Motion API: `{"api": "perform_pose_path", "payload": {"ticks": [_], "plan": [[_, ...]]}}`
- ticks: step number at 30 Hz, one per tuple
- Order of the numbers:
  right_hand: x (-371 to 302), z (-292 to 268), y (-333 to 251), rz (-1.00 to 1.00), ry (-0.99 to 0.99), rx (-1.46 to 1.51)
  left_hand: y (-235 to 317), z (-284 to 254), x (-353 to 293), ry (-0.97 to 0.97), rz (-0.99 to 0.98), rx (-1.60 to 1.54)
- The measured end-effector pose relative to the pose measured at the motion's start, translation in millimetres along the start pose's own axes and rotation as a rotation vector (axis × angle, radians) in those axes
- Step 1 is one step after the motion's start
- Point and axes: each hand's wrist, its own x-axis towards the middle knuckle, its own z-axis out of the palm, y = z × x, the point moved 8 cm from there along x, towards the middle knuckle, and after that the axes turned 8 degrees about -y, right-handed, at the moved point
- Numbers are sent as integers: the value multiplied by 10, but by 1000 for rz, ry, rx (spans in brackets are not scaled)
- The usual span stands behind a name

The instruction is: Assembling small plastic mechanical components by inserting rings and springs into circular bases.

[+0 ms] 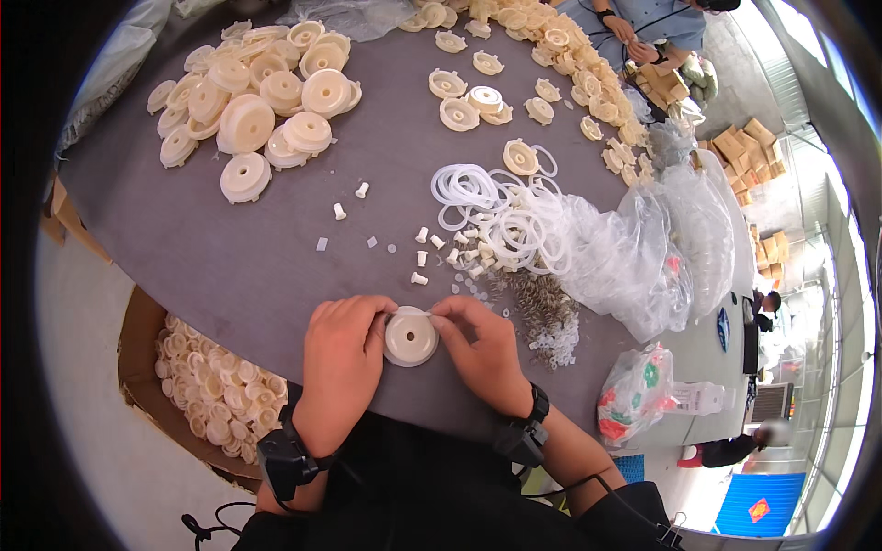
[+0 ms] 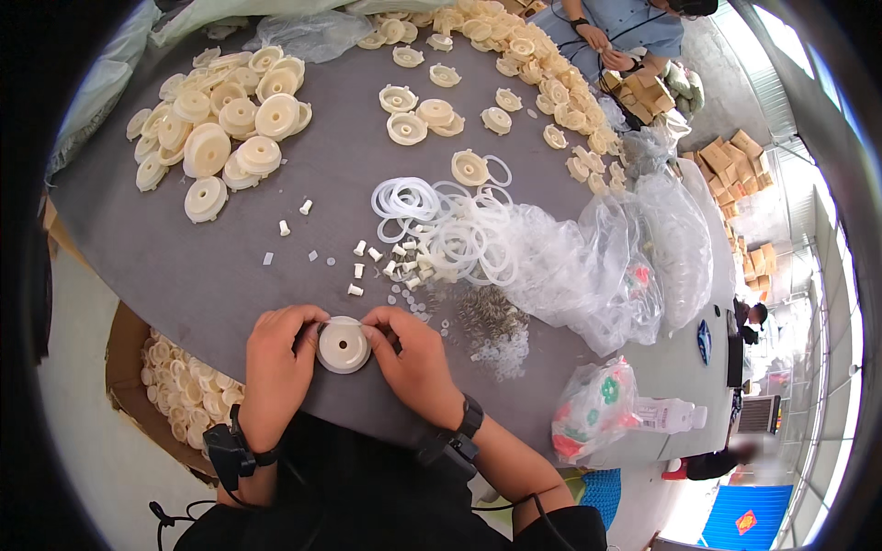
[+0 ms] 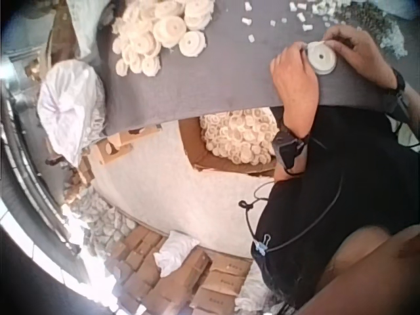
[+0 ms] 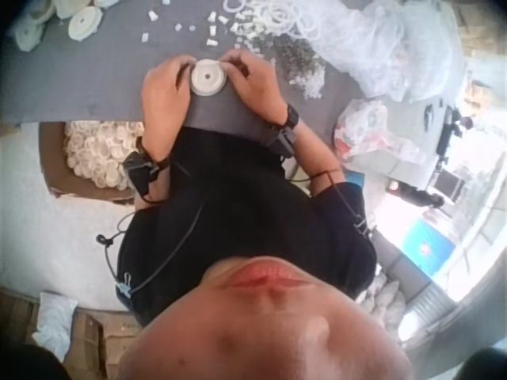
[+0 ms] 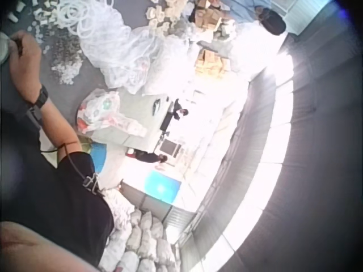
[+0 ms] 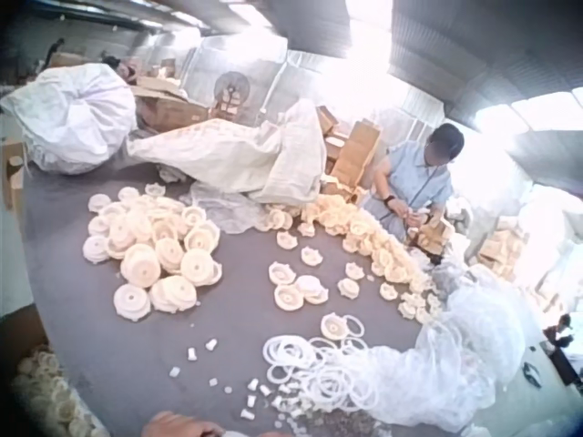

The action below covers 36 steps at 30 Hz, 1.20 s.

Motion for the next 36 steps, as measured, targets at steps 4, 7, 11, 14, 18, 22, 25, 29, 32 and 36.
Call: {"api": "perform_pose_path", "payload": {"ticks": [4,7,11,14,18,22,25,29,32,36], "plan": [[59,-19,8,74,-42,25,29,-27,47,-31,-34,-38],[74,-71,16,129,-37,64,5,20,86,-77,-36,-39],[92,-85,61,95,10,98,23,26,84,-64,-27,76],[107,-89,103,71,36,107,12,22,46,-5,3,103],[95,-76,154,81,28,103,-47,49,40,-44,-57,56],[86,-57,139,88,11,111,-60,39,20,-38,-71,40],[77,-71,134,81,21,101,-66,50,19,-32,-64,33],[80,-66,118,79,16,77,-81,35,6,-6,-65,17],[81,-75,118,98,15,59,-63,31,14,-15,-73,29],[84,-69,112,93,10,63,-75,27,14,-5,-71,29]]}}
